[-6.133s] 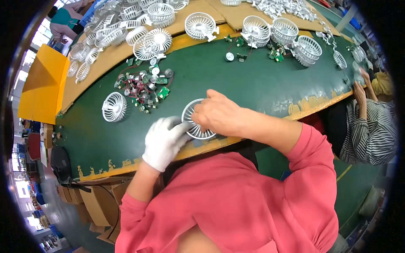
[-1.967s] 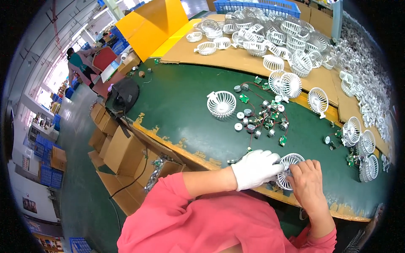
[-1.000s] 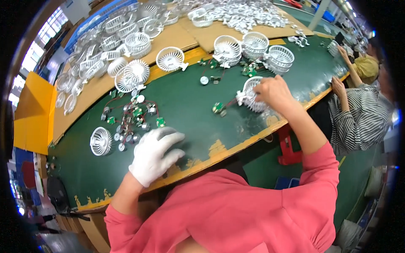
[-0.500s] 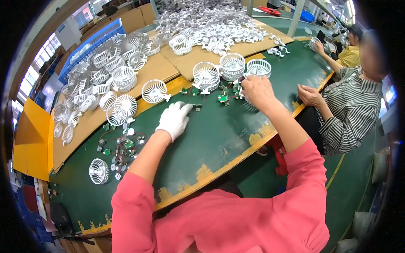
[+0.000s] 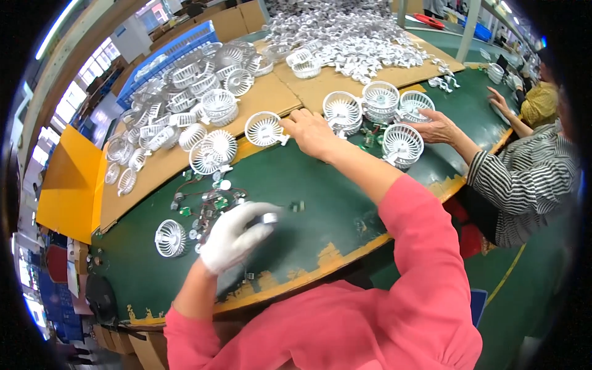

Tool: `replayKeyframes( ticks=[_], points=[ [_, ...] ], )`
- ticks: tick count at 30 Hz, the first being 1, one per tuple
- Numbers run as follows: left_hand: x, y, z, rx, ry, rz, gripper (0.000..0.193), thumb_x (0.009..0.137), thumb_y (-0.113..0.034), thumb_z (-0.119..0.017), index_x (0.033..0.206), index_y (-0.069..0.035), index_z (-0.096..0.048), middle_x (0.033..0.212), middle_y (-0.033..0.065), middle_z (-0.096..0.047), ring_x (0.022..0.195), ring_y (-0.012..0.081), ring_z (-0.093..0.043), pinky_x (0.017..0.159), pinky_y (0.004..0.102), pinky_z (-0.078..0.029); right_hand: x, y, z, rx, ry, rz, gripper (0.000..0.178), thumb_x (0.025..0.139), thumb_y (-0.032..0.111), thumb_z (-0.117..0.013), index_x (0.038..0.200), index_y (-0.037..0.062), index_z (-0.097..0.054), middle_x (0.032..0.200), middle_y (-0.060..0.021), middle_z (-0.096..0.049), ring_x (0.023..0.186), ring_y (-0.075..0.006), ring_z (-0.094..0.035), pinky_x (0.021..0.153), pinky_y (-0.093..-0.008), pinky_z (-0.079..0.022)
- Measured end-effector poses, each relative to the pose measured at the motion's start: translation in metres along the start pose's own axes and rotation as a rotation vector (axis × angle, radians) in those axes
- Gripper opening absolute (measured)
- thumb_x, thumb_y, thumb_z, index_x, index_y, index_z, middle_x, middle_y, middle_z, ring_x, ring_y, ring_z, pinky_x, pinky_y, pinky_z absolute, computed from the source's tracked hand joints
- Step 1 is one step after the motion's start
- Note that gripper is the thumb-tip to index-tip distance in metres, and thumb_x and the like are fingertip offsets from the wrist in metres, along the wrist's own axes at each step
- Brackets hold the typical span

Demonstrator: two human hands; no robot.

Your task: The person assembles small fan heads by hand, attaching motor and circuit board units to plastic fan grilles on the workbench.

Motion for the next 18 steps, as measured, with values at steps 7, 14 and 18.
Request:
replayKeyframes(
  ticks=[7, 14, 18],
  points=[
    [-0.081, -0.020, 0.015, 0.063, -0.333, -0.110, 0.028, 0.079, -0.019, -0.064, 0.104, -0.007, -0.066, 0.105, 0.0140, -0.058, 0.093, 0.0244, -0.058, 0.081, 0.0337, -0.047, 0.039, 0.008, -0.047, -0.317, -0.002, 0.237, 0.018, 0.077, 0.012, -0.058, 0.094, 0.0126, -0.065, 0.123, -0.0090, -0.051, 0.109, -0.0236, -0.050, 0.086, -0.0360, -0.042],
    [-0.112, 0.048, -0.024, -0.590, -0.385, 0.540, 0.027, 0.091, -0.018, -0.053, 0.109, 0.002, -0.058, 0.104, 0.0092, -0.061, 0.095, 0.0168, -0.058, 0.084, 0.0284, -0.045, 0.007, 0.053, 0.000, 0.004, 0.123, 0.237, 0.018, 0.071, 0.023, -0.073, 0.079, 0.0101, -0.062, 0.081, -0.0046, -0.063, 0.082, -0.0245, -0.061, 0.076, -0.0381, -0.042],
    [-0.137, 0.053, 0.034, 0.268, -0.510, 0.187, 0.027, 0.092, -0.021, -0.052, 0.107, 0.000, -0.060, 0.101, 0.0111, -0.062, 0.095, 0.0199, -0.058, 0.084, 0.0305, -0.045, -0.061, 0.116, 0.040, 0.282, 0.221, 0.333, 0.018, 0.071, 0.023, -0.068, 0.068, 0.0091, -0.056, 0.064, -0.0055, -0.058, 0.065, -0.0270, -0.059, 0.066, -0.0412, -0.044]
  ],
)
Point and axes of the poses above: each hand's wrist, its own x-axis towards the middle knuckle, its own z-axis out of the back of the hand, y = z × x, the point moved 6 cm from there along x, towards the middle knuckle
